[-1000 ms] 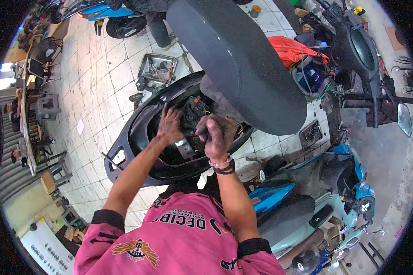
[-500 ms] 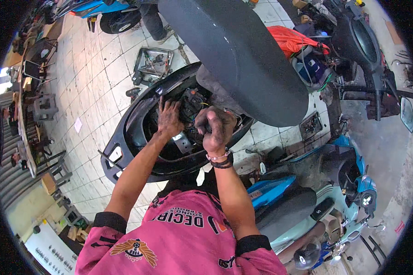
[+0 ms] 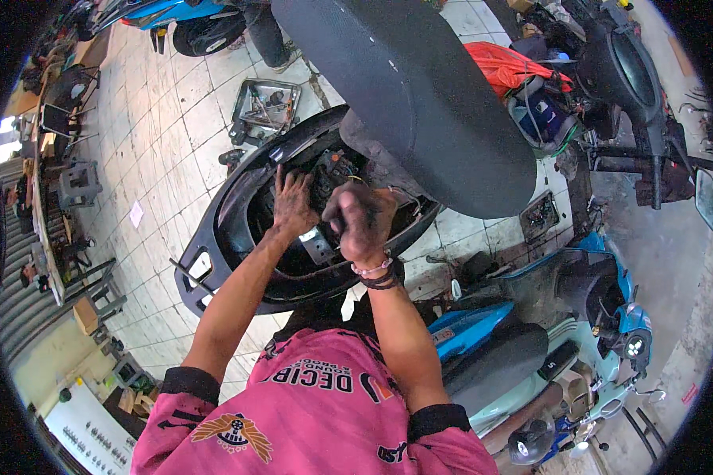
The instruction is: The person is seen repairing or maintaining a motorcycle, specifically working on the internal components under the seat and the dashboard area.
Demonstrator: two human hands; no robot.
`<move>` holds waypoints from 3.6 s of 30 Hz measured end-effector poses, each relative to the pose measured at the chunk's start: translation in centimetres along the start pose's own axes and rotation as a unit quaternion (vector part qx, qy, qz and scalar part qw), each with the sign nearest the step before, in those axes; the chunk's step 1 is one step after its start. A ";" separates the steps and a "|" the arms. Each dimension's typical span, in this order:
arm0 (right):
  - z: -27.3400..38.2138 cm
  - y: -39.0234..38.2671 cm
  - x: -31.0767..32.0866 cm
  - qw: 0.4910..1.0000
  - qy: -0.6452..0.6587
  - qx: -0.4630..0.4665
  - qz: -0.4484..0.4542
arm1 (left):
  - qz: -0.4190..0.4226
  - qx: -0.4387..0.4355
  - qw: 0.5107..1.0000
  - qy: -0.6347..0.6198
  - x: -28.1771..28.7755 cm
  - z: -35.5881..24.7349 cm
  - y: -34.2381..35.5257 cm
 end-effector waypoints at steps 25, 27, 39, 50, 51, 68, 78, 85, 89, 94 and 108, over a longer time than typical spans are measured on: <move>6.4 -1.3 -9.5 0.801 -0.452 0.304 0.249 | -0.113 0.000 0.982 -0.153 -4.0 0.8 -0.4; 6.0 -2.0 -10.0 0.717 -0.582 0.236 0.303 | -0.007 0.085 0.996 0.002 -4.1 0.6 -0.2; 6.4 -4.6 -11.7 0.581 -0.754 0.228 0.206 | -0.043 -0.055 0.997 0.043 -0.2 0.0 -0.6; 7.0 -3.9 -10.9 0.646 -0.733 0.169 0.126 | -0.104 -0.056 0.993 -0.004 1.4 -0.2 -1.6; 7.3 -3.7 -10.2 0.647 -0.745 0.137 0.089 | -0.149 -0.059 0.987 -0.004 1.7 0.0 -1.5; -1.0 -1.5 -12.4 0.826 -0.165 -0.178 0.508 | -0.132 -0.063 0.989 -0.032 -2.6 2.5 -0.1; -2.4 -0.9 -6.9 0.973 -0.069 -0.043 0.214 | -0.028 -0.043 0.998 -0.039 -2.1 1.8 -0.5; 2.5 -1.1 -10.3 0.953 -0.243 0.032 0.180 | -0.102 -0.103 0.989 0.043 -2.9 2.0 -0.5; 13.3 -4.5 -6.6 0.934 -0.260 0.226 0.096 | -0.047 -0.098 0.987 0.118 -3.2 1.4 -0.3; 20.0 -4.7 7.2 0.897 -0.409 0.092 -0.137 | -0.081 -0.080 0.993 0.021 -0.8 0.1 0.5; 12.0 21.1 57.7 0.729 -0.562 -0.101 -0.377 | -0.251 0.169 0.939 -0.164 -2.0 -9.9 -9.5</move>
Point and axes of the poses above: each hand's wrist, its own y-axis towards the middle knuckle, its own x-axis out of the back of the hand, z = x × y, the point moved 6 cm from there along y, towards the middle knuckle, and after that the axes turned 9 degrees about -x, right-handed, at the moved point
